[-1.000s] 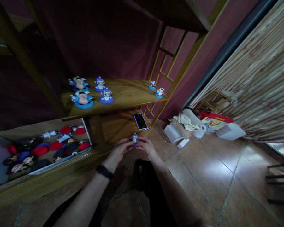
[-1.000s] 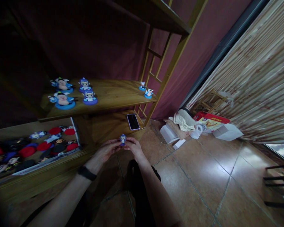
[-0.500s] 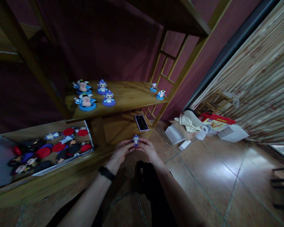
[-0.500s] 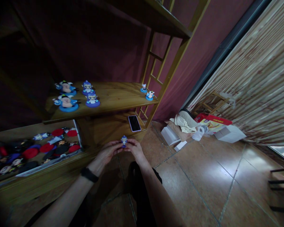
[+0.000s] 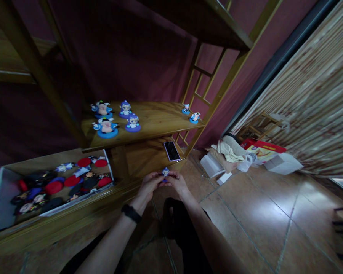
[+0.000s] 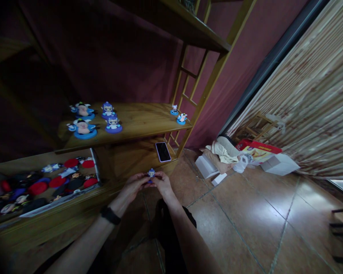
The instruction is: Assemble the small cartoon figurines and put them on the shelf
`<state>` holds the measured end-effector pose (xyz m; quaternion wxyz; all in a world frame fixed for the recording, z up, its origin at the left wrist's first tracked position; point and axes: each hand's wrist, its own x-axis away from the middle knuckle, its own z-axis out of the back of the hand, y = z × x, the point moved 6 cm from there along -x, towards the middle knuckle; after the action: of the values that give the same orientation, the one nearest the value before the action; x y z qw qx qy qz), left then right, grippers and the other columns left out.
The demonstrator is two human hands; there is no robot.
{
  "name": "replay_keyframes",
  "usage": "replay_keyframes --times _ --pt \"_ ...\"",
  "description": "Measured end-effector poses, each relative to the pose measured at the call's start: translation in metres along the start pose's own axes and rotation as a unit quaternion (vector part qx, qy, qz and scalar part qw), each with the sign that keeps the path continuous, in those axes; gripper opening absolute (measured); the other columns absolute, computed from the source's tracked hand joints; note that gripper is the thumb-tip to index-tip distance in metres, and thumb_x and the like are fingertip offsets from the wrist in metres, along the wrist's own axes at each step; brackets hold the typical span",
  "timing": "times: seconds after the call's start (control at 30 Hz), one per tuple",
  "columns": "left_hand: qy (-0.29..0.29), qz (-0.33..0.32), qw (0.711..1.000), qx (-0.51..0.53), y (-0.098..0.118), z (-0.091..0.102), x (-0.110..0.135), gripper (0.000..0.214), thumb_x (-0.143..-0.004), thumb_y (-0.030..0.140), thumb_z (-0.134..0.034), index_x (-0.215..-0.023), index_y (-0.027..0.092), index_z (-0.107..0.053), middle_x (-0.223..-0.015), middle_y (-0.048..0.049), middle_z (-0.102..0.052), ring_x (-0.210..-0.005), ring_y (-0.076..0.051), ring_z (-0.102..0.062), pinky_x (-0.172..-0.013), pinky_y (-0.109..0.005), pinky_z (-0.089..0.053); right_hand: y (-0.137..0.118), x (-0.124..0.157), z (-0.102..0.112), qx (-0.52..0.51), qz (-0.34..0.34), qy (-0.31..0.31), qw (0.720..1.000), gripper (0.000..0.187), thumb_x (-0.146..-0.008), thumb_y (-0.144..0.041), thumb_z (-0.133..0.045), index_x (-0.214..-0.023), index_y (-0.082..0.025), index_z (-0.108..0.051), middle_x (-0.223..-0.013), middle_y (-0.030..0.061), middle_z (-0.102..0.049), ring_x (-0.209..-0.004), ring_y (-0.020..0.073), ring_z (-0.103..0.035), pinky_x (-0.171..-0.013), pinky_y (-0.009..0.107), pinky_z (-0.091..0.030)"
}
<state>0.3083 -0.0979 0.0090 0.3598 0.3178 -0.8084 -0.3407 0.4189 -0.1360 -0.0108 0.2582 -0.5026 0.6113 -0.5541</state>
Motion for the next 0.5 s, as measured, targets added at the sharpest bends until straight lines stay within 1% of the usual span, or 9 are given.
replay_keyframes --times 0.1,0.23,0.33,0.5 --pt "0.008 0.001 1.0 0.003 0.0001 0.0002 -0.0009 0.021 -0.061 0.013 -0.077 -0.081 0.01 -0.07 -0.077 -0.0086 -0.073 -0.066 -0.017 -0.067 -0.065 -0.027 -0.056 -0.0015 0.0 -0.0013 0.001 -0.004 -0.006 1.0 0.038 -0.052 -0.041 -0.079 -0.079 -0.017 -0.065 -0.078 0.0012 -0.069 -0.061 0.0144 -0.063 -0.063 0.029 -0.054" --pt "0.017 -0.001 1.0 -0.003 0.0014 0.0022 -0.002 0.019 -0.061 0.014 -0.076 -0.079 0.01 -0.07 -0.079 -0.0098 -0.073 -0.068 -0.018 -0.068 -0.065 -0.028 -0.056 -0.0045 0.0027 -0.0027 0.0 -0.007 -0.019 1.0 0.039 -0.055 -0.043 -0.078 -0.082 -0.017 -0.066 -0.079 0.0032 -0.07 -0.065 0.0166 -0.065 -0.067 0.031 -0.054" --pt "0.039 -0.006 0.999 -0.017 0.0031 0.0058 -0.001 0.015 -0.06 0.015 -0.076 -0.074 0.011 -0.071 -0.074 -0.0086 -0.072 -0.064 -0.016 -0.066 -0.061 -0.024 -0.053 -0.0057 0.0055 -0.0051 -0.015 -0.005 -0.031 0.999 0.039 -0.057 -0.043 -0.077 -0.083 -0.016 -0.066 -0.08 0.0039 -0.07 -0.066 0.0173 -0.066 -0.07 0.034 -0.054" --pt "0.044 -0.031 0.998 -0.025 0.0046 0.0067 0.001 0.014 -0.059 0.018 -0.076 -0.071 0.012 -0.072 -0.07 -0.0069 -0.071 -0.059 -0.013 -0.062 -0.054 -0.021 -0.048 -0.0049 0.0065 -0.0091 -0.028 0.002 -0.047 0.999 0.036 -0.057 -0.04 -0.078 -0.082 -0.017 -0.065 -0.083 0.0048 -0.07 -0.071 0.0183 -0.066 -0.071 0.035 -0.054"
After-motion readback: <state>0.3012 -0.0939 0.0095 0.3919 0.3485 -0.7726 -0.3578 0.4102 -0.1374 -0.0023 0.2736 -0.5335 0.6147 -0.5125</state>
